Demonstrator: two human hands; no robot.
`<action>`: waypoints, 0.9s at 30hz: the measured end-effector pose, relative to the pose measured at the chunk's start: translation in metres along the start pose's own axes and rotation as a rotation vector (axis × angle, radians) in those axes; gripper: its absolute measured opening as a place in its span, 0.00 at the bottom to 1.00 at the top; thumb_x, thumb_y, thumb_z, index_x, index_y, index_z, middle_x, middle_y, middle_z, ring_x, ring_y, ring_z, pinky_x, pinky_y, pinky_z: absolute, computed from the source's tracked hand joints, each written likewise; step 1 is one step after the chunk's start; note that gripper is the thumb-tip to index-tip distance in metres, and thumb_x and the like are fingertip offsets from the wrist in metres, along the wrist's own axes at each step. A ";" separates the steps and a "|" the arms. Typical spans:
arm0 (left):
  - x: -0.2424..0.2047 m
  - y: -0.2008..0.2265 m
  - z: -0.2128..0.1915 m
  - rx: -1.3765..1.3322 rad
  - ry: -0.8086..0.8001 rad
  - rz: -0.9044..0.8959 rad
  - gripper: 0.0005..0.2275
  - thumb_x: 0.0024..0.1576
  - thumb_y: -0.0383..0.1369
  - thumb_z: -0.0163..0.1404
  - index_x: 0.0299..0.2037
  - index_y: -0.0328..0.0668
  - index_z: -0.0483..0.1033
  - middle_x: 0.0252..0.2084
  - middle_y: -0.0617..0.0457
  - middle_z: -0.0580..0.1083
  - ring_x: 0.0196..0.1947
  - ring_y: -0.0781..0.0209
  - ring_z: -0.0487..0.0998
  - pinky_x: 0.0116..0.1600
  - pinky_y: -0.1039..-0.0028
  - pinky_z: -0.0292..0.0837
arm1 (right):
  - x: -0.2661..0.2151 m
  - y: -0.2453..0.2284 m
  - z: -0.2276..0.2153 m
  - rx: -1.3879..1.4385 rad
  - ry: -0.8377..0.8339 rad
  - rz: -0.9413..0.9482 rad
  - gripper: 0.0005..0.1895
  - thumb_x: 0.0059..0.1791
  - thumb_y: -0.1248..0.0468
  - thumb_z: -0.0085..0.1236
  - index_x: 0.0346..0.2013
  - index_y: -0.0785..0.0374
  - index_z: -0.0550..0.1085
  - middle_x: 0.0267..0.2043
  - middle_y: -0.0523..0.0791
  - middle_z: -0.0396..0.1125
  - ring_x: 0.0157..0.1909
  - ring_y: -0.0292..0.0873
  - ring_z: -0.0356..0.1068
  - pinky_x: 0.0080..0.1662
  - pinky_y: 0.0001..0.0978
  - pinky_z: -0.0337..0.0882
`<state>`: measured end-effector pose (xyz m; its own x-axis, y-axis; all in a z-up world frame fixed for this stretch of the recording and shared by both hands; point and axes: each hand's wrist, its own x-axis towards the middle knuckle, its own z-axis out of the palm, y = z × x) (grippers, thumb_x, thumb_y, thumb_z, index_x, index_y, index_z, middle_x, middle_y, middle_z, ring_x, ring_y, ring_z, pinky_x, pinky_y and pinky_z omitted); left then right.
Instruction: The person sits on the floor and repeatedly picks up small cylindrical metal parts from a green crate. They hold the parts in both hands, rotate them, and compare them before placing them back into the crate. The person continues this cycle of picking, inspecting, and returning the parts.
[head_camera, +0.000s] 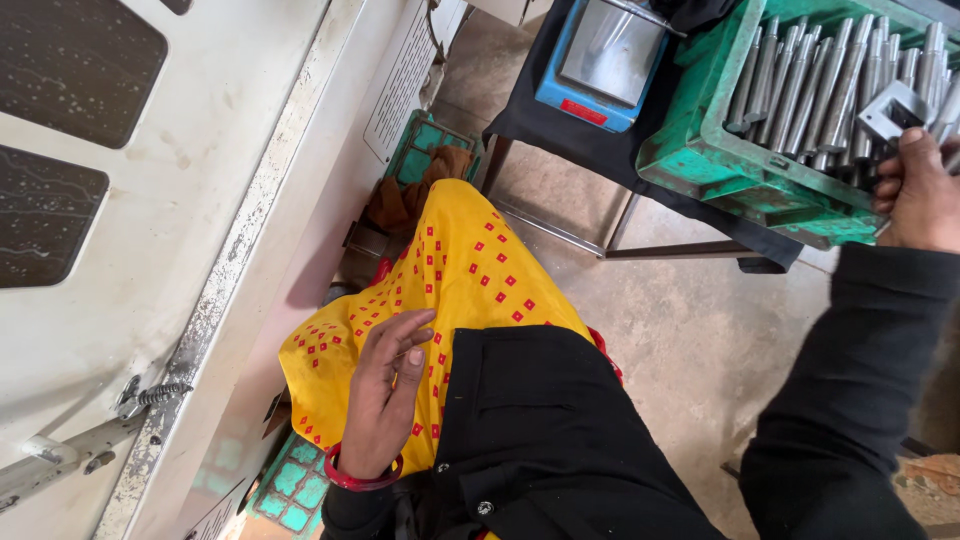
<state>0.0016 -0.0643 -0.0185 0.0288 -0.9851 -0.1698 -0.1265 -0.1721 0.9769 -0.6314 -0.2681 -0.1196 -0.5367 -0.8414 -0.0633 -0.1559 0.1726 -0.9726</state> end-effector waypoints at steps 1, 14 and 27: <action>0.001 0.000 0.000 0.015 0.004 -0.003 0.15 0.67 0.33 0.43 0.61 0.36 0.71 0.59 0.47 0.71 0.56 0.58 0.78 0.58 0.72 0.72 | -0.005 -0.003 0.002 0.022 0.020 0.002 0.09 0.63 0.56 0.58 0.43 0.56 0.73 0.34 0.38 0.67 0.28 0.29 0.61 0.30 0.22 0.59; 0.002 0.006 0.005 0.162 -0.019 -0.040 0.15 0.65 0.33 0.44 0.60 0.40 0.73 0.55 0.48 0.74 0.53 0.59 0.79 0.54 0.71 0.73 | -0.110 -0.088 0.097 0.584 0.211 -0.317 0.07 0.58 0.67 0.55 0.35 0.62 0.69 0.24 0.43 0.59 0.18 0.36 0.53 0.21 0.27 0.52; -0.028 0.010 0.002 0.302 -0.005 -0.014 0.15 0.63 0.34 0.46 0.59 0.43 0.74 0.54 0.46 0.75 0.53 0.53 0.80 0.53 0.68 0.76 | -0.136 -0.129 0.368 -0.067 -0.362 -0.597 0.10 0.57 0.65 0.57 0.47 0.68 0.68 0.26 0.45 0.63 0.25 0.38 0.62 0.30 0.33 0.61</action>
<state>-0.0024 -0.0387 -0.0043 0.0275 -0.9824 -0.1847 -0.4157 -0.1793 0.8917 -0.2333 -0.3646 -0.0684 -0.0354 -0.9177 0.3958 -0.3951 -0.3509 -0.8490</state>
